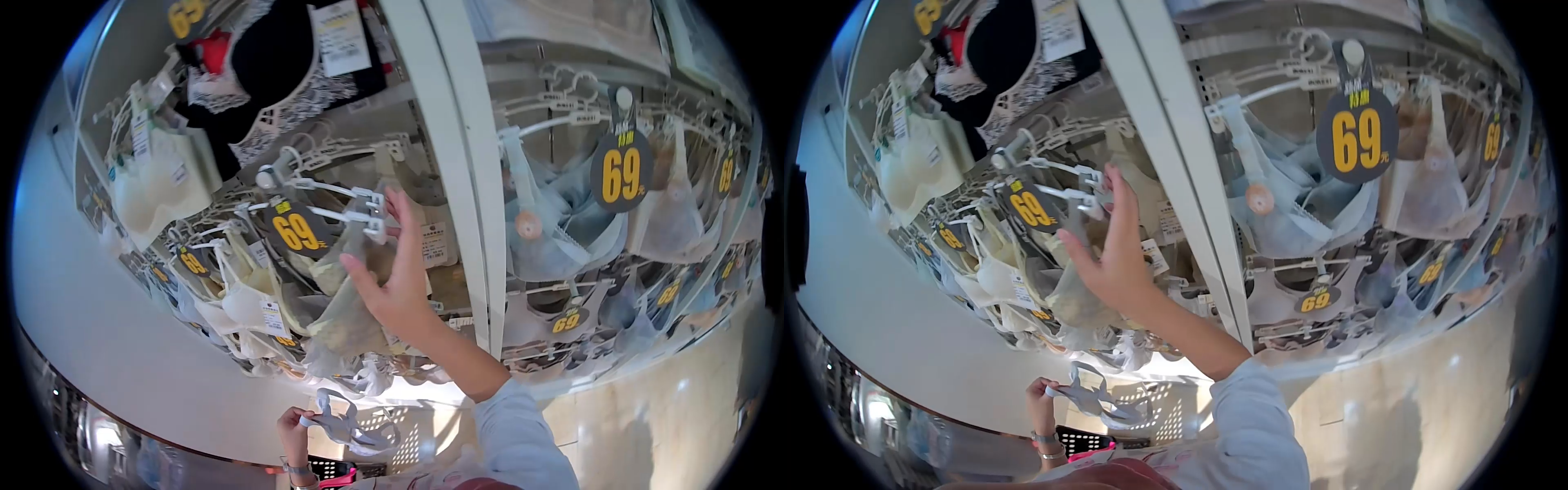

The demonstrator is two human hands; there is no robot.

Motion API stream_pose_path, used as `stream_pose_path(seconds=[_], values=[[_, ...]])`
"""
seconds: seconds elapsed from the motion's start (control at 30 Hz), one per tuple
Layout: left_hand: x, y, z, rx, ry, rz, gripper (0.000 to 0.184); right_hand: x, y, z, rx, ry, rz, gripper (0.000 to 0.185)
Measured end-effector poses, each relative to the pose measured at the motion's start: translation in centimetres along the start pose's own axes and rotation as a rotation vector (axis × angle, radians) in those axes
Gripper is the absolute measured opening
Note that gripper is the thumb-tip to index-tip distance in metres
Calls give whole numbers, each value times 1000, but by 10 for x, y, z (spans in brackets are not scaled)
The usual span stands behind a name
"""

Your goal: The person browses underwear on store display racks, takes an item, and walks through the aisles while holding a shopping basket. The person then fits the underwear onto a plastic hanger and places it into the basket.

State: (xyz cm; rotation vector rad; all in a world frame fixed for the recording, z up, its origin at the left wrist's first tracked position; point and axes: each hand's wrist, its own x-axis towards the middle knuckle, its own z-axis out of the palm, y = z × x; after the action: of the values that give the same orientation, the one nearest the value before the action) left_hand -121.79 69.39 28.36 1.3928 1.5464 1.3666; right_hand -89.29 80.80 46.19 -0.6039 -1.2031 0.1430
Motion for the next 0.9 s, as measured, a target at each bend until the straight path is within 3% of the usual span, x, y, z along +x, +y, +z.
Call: stream_pose_path(seconds=[0.1,0.27,0.43,0.57,0.9], values=[[4,4,3,67,18,-7,14,6,20,0,-316,48,-15,83],[8,-5,7,56,57,-61,13,21,49,-11,-325,-113,207,89],[14,-14,14,26,46,-58,14,7,37,-5,-475,-188,193,89],[14,-11,15,81,42,-70,16,-11,22,6,-462,-226,129,82],[17,-30,14,67,71,-102,15,-20,8,8,-334,-201,67,86]])
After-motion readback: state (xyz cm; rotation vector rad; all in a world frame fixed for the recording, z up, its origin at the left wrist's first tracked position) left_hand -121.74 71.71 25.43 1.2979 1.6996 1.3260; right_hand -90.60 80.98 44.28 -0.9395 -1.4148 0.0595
